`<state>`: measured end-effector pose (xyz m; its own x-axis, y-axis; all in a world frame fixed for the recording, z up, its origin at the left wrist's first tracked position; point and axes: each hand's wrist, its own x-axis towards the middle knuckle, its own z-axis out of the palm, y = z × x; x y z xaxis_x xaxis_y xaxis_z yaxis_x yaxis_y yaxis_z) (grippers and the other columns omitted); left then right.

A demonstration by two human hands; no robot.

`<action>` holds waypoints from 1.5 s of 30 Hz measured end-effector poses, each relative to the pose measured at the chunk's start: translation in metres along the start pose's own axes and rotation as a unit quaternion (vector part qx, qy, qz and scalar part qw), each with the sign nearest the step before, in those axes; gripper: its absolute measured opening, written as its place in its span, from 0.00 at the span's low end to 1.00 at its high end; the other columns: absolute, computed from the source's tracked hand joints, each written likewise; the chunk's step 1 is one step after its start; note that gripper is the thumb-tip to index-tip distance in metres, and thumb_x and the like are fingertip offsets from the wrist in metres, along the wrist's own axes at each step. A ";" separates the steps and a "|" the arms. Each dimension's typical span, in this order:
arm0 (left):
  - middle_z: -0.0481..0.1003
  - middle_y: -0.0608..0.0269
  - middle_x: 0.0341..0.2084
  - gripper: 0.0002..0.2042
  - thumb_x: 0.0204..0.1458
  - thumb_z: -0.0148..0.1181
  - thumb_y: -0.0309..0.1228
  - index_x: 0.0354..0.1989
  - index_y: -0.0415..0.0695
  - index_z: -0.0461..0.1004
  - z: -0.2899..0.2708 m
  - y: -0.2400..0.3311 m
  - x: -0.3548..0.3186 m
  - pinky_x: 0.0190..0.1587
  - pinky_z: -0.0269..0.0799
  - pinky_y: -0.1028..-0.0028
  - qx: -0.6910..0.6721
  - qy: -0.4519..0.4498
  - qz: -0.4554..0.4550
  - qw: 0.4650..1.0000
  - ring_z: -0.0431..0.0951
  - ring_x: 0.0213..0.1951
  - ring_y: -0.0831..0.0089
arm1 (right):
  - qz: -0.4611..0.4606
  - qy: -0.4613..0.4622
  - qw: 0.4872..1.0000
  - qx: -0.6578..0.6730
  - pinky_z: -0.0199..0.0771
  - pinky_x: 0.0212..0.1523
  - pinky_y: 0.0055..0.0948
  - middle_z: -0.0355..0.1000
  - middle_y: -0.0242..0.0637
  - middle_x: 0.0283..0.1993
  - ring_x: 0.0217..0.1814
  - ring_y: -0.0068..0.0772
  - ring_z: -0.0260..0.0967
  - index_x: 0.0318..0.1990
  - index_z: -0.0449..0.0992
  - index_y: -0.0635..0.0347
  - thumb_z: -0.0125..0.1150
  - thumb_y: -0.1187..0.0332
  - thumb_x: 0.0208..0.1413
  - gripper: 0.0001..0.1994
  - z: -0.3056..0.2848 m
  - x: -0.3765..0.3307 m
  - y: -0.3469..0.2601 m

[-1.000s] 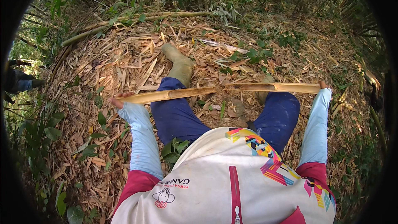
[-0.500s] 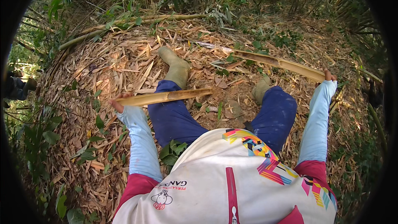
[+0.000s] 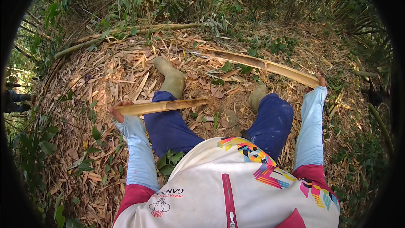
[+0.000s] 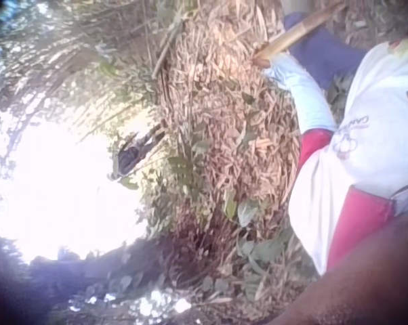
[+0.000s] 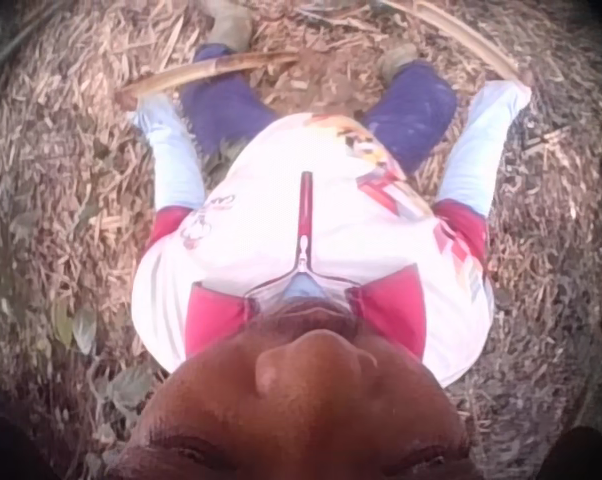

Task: The person sits on the forest floor and uses a machete to split a section of bamboo. They first cut the bamboo into a shorter segment, then split it lengthwise into thin strips, and finally separate the strips further.

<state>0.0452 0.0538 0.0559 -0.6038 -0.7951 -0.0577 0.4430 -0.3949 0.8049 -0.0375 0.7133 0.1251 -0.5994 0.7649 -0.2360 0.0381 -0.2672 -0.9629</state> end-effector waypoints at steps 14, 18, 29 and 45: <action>0.77 0.60 0.39 0.23 0.48 0.72 0.35 0.50 0.44 0.70 0.061 0.028 -0.090 0.47 0.74 0.71 0.104 -0.334 0.027 0.937 0.77 0.44 0.71 | -0.050 -0.106 0.993 0.031 0.63 0.14 0.25 0.70 0.35 0.28 0.17 0.30 0.64 0.40 0.69 0.48 0.64 0.49 0.52 0.17 0.016 0.022 0.038; 0.73 0.57 0.47 0.27 0.46 0.75 0.34 0.53 0.43 0.69 0.085 0.051 -0.113 0.55 0.68 0.66 0.245 -0.502 0.161 0.814 0.74 0.51 0.64 | 0.045 -0.221 0.974 0.032 0.68 0.12 0.28 0.72 0.40 0.30 0.18 0.35 0.69 0.43 0.67 0.51 0.62 0.50 0.53 0.19 0.044 0.007 0.043; 0.56 0.46 0.66 0.48 0.36 0.71 0.60 0.66 0.52 0.62 0.075 0.050 -0.114 0.68 0.41 0.40 0.440 -0.527 0.314 0.655 0.52 0.69 0.45 | -0.131 -0.364 0.919 0.079 0.76 0.32 0.29 0.68 0.37 0.34 0.31 0.29 0.70 0.43 0.68 0.54 0.63 0.59 0.50 0.16 0.181 -0.086 0.140; 0.67 0.56 0.51 0.42 0.40 0.72 0.45 0.67 0.54 0.61 0.083 0.038 -0.094 0.65 0.55 0.53 0.412 -0.529 -0.066 0.739 0.66 0.55 0.57 | 0.071 -0.564 0.822 0.026 0.73 0.35 0.26 0.65 0.30 0.36 0.31 0.24 0.65 0.39 0.67 0.53 0.69 0.69 0.46 0.16 0.240 -0.222 0.097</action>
<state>0.0639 0.1518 0.1407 -0.9789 0.2029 -0.0241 0.0440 0.3249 0.9447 -0.0927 0.3764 0.1158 -0.9529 -0.2998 -0.0455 0.1555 -0.3541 -0.9222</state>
